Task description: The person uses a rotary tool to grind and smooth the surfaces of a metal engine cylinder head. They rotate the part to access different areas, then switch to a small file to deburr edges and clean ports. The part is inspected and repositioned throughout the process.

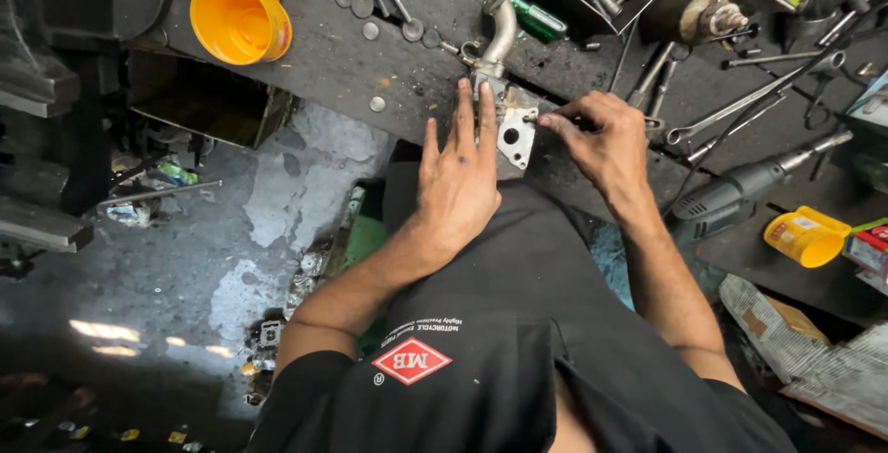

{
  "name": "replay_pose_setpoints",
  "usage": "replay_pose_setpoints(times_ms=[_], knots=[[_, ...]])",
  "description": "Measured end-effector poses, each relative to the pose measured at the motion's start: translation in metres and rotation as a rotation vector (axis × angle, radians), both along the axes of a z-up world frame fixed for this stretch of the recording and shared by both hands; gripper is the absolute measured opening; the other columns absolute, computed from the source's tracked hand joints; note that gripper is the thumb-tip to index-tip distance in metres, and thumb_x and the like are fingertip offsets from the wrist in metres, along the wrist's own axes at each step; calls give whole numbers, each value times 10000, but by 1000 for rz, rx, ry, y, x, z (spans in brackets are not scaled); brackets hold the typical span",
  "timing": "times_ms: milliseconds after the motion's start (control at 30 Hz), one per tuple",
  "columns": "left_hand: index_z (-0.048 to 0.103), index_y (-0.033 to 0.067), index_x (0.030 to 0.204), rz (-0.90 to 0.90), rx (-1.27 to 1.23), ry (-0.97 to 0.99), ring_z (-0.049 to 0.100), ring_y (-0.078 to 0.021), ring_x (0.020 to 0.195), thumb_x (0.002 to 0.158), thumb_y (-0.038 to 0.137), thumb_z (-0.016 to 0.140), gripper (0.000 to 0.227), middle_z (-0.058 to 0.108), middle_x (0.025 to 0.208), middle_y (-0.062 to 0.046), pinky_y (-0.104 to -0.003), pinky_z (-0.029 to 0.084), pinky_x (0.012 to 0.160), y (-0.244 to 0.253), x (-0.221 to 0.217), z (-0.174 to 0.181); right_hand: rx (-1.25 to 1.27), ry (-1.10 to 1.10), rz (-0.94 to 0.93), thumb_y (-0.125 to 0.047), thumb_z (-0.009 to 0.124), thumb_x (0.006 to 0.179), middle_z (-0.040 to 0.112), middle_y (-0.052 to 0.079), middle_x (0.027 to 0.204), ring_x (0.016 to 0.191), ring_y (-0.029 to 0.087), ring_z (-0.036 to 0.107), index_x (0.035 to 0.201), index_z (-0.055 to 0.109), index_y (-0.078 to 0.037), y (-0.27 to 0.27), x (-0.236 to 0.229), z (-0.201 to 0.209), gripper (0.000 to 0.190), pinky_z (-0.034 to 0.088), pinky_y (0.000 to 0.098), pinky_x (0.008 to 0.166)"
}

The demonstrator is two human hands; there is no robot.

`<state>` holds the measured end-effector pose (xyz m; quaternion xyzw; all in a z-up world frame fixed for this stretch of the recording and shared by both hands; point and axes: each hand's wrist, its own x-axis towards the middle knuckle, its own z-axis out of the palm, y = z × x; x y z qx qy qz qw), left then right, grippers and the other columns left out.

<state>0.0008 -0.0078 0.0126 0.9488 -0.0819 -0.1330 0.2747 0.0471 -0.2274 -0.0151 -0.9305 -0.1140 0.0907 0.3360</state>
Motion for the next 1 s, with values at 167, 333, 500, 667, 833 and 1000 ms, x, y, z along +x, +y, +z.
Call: replay_pose_setpoints(times_ms=[167, 333, 500, 667, 833, 1000], knots=[[134, -85, 1567, -7, -49, 9, 496, -433, 1384, 686, 49, 711, 1061, 239, 1587, -388, -567, 360, 1157, 2, 3, 1, -38, -7, -41, -220, 917, 843, 676, 107, 789, 716, 253, 616, 911, 780, -36, 1, -1, 0, 239, 458, 384, 637], [144, -81, 1577, -11, -25, -19, 515, -423, 1378, 700, 35, 706, 1048, 253, 1597, -384, -556, 368, 1165, 2, 0, -1, 22, 4, -44, -232, 905, 882, 701, 96, 847, 767, 236, 648, 949, 769, -34, 0, -5, -4, 249, 484, 365, 670], [149, -84, 1583, -1, -34, -30, 532, -426, 1372, 706, 31, 702, 1043, 273, 1591, -379, -552, 368, 1169, 2, 1, 0, -2, 33, -52, -224, 907, 877, 702, 105, 821, 729, 249, 636, 963, 794, -40, -1, -1, -2, 232, 468, 373, 645], [153, -91, 1573, 4, -21, -76, 528, -445, 1369, 706, 43, 710, 1039, 277, 1576, -395, -560, 348, 1179, 1, 3, -3, -7, -5, -59, -225, 908, 869, 702, 111, 835, 737, 248, 646, 937, 780, -38, 1, 2, -3, 236, 477, 365, 646], [161, -115, 1568, -15, -57, -38, 552, -446, 1322, 703, 30, 699, 1029, 272, 1568, -419, -569, 332, 1198, 1, 1, -3, -5, -14, -42, -219, 908, 881, 699, 108, 825, 743, 253, 637, 946, 780, -37, 1, -5, -1, 233, 472, 373, 656], [160, -118, 1567, -11, -53, -59, 551, -443, 1340, 709, 9, 677, 1010, 276, 1568, -418, -575, 322, 1196, 2, 0, -4, 1, -39, -45, -206, 905, 872, 704, 111, 832, 747, 250, 641, 953, 788, -37, 2, -3, -3, 221, 472, 375, 650]])
